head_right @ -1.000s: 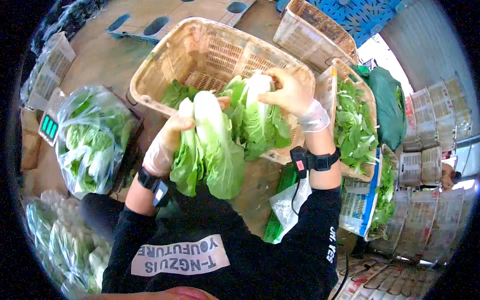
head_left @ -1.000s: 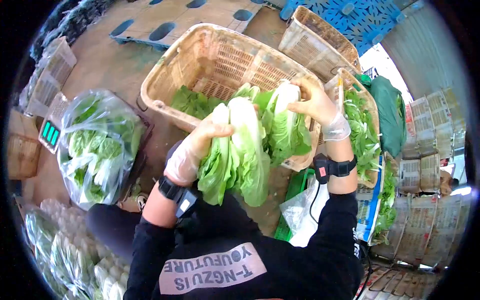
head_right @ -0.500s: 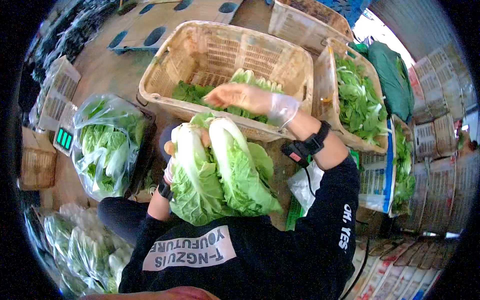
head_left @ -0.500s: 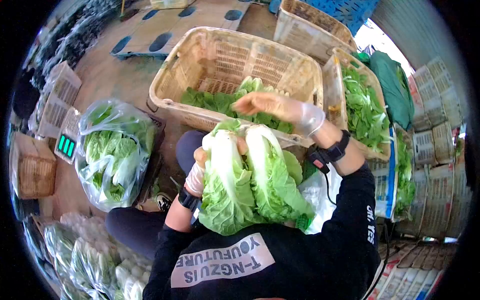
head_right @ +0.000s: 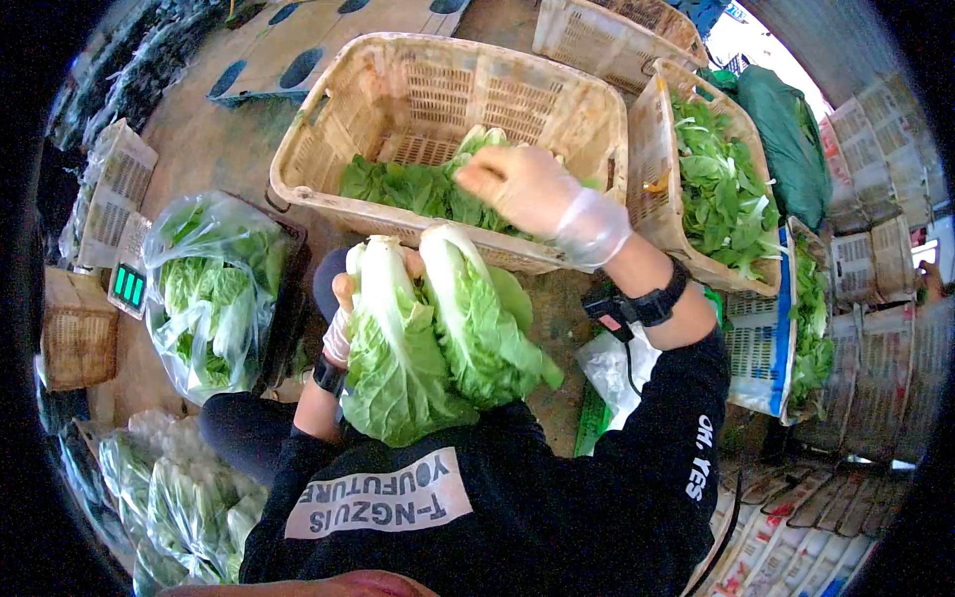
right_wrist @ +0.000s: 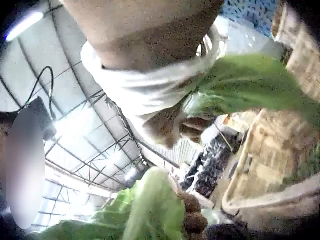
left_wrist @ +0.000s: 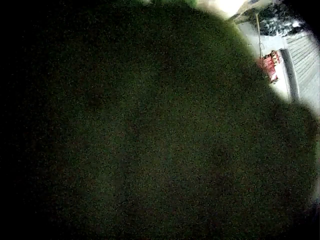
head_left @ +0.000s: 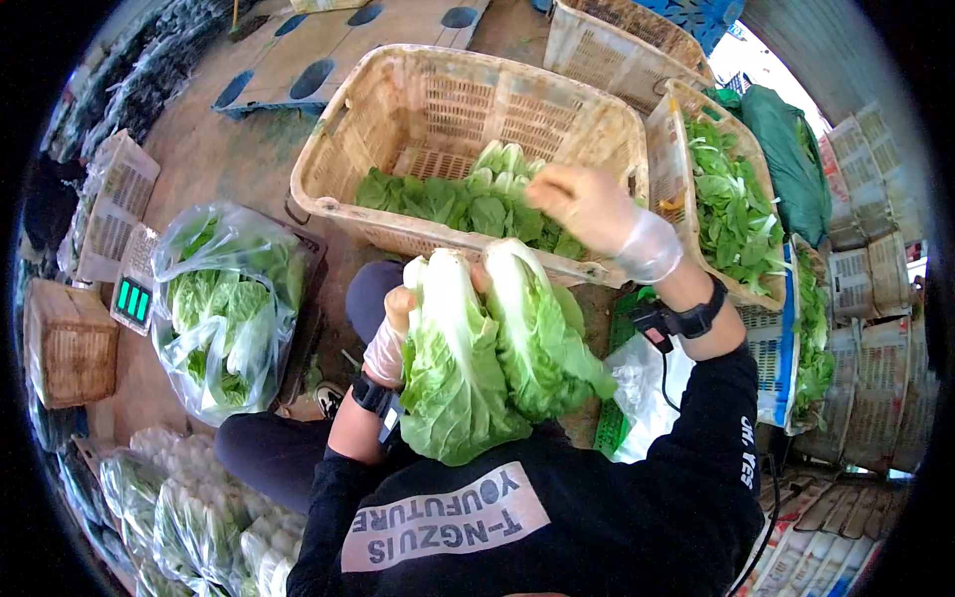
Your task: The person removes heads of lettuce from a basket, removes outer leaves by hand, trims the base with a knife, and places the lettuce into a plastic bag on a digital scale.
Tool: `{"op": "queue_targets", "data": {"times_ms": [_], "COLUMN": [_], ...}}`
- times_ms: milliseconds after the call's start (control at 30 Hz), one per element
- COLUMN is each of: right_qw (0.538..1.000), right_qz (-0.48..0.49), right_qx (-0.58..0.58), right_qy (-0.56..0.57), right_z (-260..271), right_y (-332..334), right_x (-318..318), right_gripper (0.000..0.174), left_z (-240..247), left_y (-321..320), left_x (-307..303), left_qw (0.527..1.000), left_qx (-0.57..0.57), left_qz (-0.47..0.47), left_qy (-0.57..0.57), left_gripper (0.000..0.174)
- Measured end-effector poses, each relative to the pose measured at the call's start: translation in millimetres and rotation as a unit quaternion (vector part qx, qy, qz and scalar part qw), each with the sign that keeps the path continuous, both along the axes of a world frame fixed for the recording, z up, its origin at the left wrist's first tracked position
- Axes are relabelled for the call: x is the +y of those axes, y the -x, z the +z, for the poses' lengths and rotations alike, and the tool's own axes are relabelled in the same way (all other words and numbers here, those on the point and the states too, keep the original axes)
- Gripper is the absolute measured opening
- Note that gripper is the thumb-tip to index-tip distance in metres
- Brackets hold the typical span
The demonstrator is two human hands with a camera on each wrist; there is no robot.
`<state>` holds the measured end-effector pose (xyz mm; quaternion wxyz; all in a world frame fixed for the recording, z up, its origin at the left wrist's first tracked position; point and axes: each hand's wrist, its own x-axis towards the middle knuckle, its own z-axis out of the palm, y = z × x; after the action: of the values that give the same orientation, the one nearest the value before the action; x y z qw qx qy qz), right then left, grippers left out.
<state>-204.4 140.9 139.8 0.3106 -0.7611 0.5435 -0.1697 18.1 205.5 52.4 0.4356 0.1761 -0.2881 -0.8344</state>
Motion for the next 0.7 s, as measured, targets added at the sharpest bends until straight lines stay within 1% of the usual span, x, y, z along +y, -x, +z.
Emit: {"op": "queue_targets", "data": {"times_ms": [33, 67, 133, 167, 200, 233, 267, 300, 333, 367, 433, 467, 533, 567, 600, 633, 667, 700], "right_qw": [0.999, 0.997, 0.990, 0.986, 0.986, 0.980, 0.972, 0.970, 0.971, 0.968, 0.962, 0.963, 0.958, 0.952, 0.954, 0.947, 0.937, 0.943], "right_qz": [0.013, 0.025, 0.123, 0.133, 0.130, 0.140, 0.150, 0.184, 0.179, 0.196, 0.231, 0.223, 0.239, 0.247, 0.240, 0.258, 0.267, 0.270], "right_qx": [-0.021, -0.041, 0.002, -0.010, -0.012, -0.020, -0.029, -0.013, -0.016, 0.000, 0.014, 0.008, 0.033, 0.018, 0.020, 0.082, 0.147, 0.154], "right_qy": [-0.032, -0.063, -0.065, -0.102, -0.104, -0.141, -0.177, -0.157, -0.158, -0.159, -0.148, -0.150, -0.156, -0.179, -0.179, -0.174, -0.171, -0.122], "right_z": [-2, -4, -2, -8, -11, -15, -17, -17, -18, -19, -19, -16, -10, -10, -7, -2, 5, 3], "right_y": [6, 10, -1, -4, -1, 3, 7, 10, 11, 12, 11, 10, 7, 9, 6, 4, 5, 6], "right_x": [1, 3, 15, 19, 17, 12, 8, 7, 5, 1, 0, 1, 3, 3, 2, 0, -1, 1], "right_gripper": [0.044, 0.047, 0.053, 0.057, 0.057, 0.057, 0.056, 0.051, 0.051, 0.048, 0.039, 0.039, 0.039, 0.038, 0.038, 0.037, 0.036, 0.033], "left_z": [-3, -10, -19, -22, -18, -16, -18, -22, -27, -33, -30, -24, -40, -49, -34, -6, 9, 6], "left_y": [0, 0, 0, 0, 1, 1, 2, 1, 1, 2, 7, 2, 1, 3, 2, 2, 5, 5], "left_x": [-1, -5, -12, -10, -8, -7, -8, -9, -10, -11, -10, -6, -10, -9, -5, 0, 2, 0], "left_qw": [1.000, 1.000, 0.999, 0.999, 1.000, 0.999, 0.999, 0.998, 0.997, 0.996, 0.997, 0.996, 0.994, 0.997, 0.996, 0.997, 0.994, 0.993], "left_qx": [-0.005, -0.006, 0.009, 0.008, -0.011, -0.030, -0.032, -0.038, -0.044, -0.047, -0.016, -0.049, -0.083, -0.006, -0.004, -0.030, -0.053, -0.065], "left_qz": [0.022, 0.023, -0.007, -0.009, -0.011, -0.013, -0.018, -0.043, -0.068, -0.075, -0.072, -0.076, -0.067, -0.070, -0.076, -0.078, -0.085, -0.085], "left_qy": [-0.019, -0.019, 0.036, 0.033, 0.006, -0.020, -0.021, -0.009, 0.004, 0.003, -0.011, -0.021, 0.016, 0.042, 0.044, -0.002, -0.044, -0.048], "left_gripper": [0.074, 0.074, 0.078, 0.078, 0.079, 0.080, 0.080, 0.080, 0.080, 0.080, 0.078, 0.074, 0.071, 0.071, 0.071, 0.070, 0.069, 0.070]}}
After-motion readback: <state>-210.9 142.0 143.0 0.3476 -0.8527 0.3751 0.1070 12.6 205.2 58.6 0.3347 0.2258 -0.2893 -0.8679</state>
